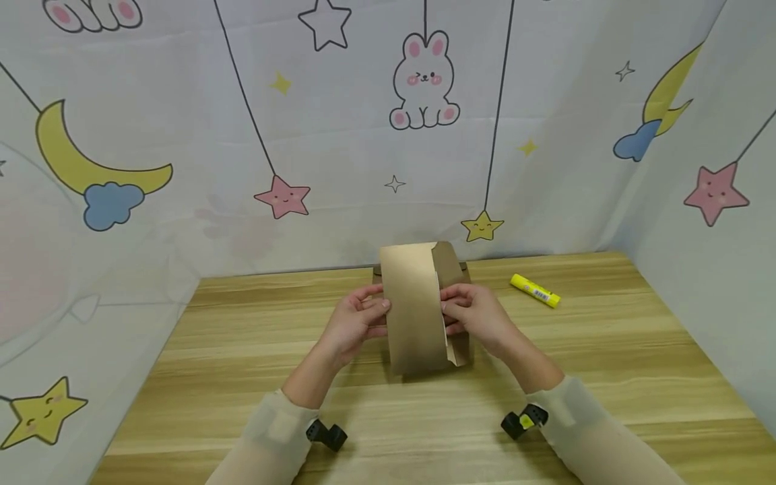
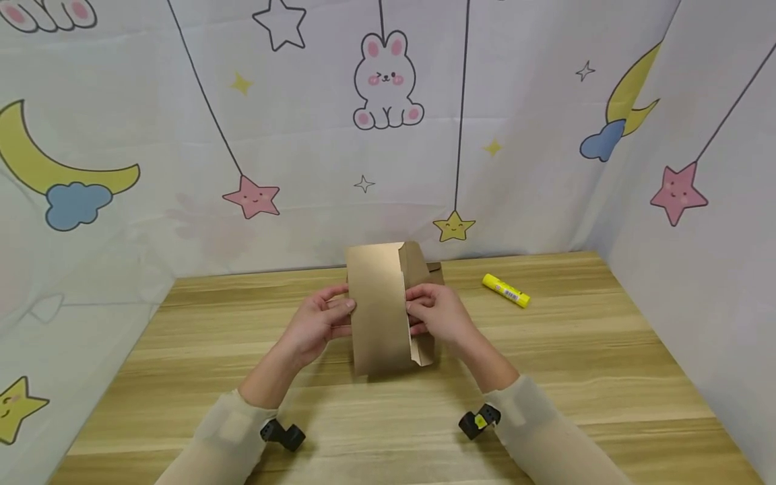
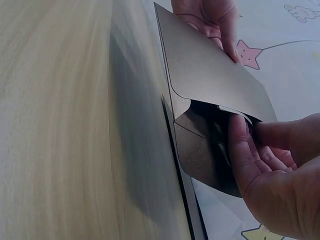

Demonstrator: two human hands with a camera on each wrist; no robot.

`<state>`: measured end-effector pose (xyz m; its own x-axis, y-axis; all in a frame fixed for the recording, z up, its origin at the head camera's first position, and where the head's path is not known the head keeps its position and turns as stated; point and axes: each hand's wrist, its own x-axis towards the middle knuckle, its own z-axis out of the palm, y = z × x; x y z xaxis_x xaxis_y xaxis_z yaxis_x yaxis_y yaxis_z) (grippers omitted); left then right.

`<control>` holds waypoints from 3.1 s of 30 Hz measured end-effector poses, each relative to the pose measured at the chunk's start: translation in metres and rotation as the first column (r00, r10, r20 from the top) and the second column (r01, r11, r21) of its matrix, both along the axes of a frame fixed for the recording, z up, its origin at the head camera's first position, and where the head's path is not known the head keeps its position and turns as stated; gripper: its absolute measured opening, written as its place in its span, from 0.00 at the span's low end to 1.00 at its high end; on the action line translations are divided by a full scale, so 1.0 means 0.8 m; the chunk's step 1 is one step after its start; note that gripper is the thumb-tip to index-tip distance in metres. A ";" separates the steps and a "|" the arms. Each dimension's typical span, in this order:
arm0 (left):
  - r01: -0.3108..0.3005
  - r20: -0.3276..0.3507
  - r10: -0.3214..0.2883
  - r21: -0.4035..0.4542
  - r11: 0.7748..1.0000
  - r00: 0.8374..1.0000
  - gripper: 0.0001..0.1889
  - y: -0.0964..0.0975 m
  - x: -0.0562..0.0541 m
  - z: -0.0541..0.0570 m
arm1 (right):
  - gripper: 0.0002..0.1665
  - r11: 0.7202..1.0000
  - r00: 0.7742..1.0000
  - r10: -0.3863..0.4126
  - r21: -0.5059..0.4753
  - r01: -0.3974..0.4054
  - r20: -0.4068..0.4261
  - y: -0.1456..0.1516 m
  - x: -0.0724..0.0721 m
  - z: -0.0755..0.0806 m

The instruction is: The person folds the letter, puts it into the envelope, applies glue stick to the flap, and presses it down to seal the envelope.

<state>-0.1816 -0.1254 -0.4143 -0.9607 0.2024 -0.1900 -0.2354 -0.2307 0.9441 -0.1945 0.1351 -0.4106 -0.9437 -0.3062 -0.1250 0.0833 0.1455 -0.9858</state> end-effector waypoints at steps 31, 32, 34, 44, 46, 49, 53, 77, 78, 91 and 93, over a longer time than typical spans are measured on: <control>-0.252 -0.007 0.252 -0.057 0.966 0.968 0.19 -0.002 -0.002 0.000 | 0.16 0.979 0.964 -0.115 0.138 0.151 -0.241 0.023 0.000 0.011; -0.267 -0.002 0.267 -0.044 0.963 0.964 0.19 -0.003 -0.003 0.001 | 0.17 0.975 0.958 -0.133 0.141 0.172 -0.253 0.026 0.000 0.011; -0.290 0.000 0.290 -0.015 0.957 0.957 0.18 -0.005 -0.003 0.002 | 0.20 0.968 0.952 -0.169 0.137 0.208 -0.255 0.030 0.001 0.010; -0.315 0.024 0.316 0.160 0.935 0.949 0.17 0.009 0.001 0.001 | 0.36 0.988 0.987 -0.073 -0.127 0.092 0.142 0.013 0.010 -0.005; -0.302 0.028 0.302 0.178 0.936 0.953 0.16 0.014 0.003 0.000 | 0.34 0.987 0.986 -0.039 -0.146 0.063 0.159 0.007 0.012 -0.008; -0.281 0.037 0.279 0.192 0.940 0.960 0.16 0.018 0.007 -0.003 | 0.28 0.988 0.988 -0.033 -0.143 0.055 0.150 0.000 0.014 -0.010; -0.253 0.036 0.251 0.183 0.950 0.967 0.17 0.015 0.011 -0.005 | 0.25 0.990 0.990 -0.050 -0.123 0.066 0.129 0.000 0.013 -0.012; -0.102 -0.078 0.076 -0.440 0.892 0.994 0.16 -0.063 0.030 -0.018 | 0.37 0.951 0.999 0.052 0.305 -0.045 -0.016 0.056 0.021 -0.017; -0.095 -0.083 0.063 -0.466 0.879 0.995 0.15 -0.063 0.032 -0.019 | 0.35 0.947 0.998 0.054 0.319 -0.045 -0.017 0.057 0.022 -0.019; -0.025 -0.061 -0.022 -0.678 0.734 0.998 0.10 -0.048 0.041 -0.024 | 0.26 0.871 0.997 0.032 0.491 0.005 -0.065 0.054 0.031 -0.024; -0.021 -0.069 -0.038 -0.701 0.713 0.997 0.11 -0.046 0.040 -0.024 | 0.25 0.846 0.996 0.046 0.533 0.003 -0.080 0.054 0.032 -0.025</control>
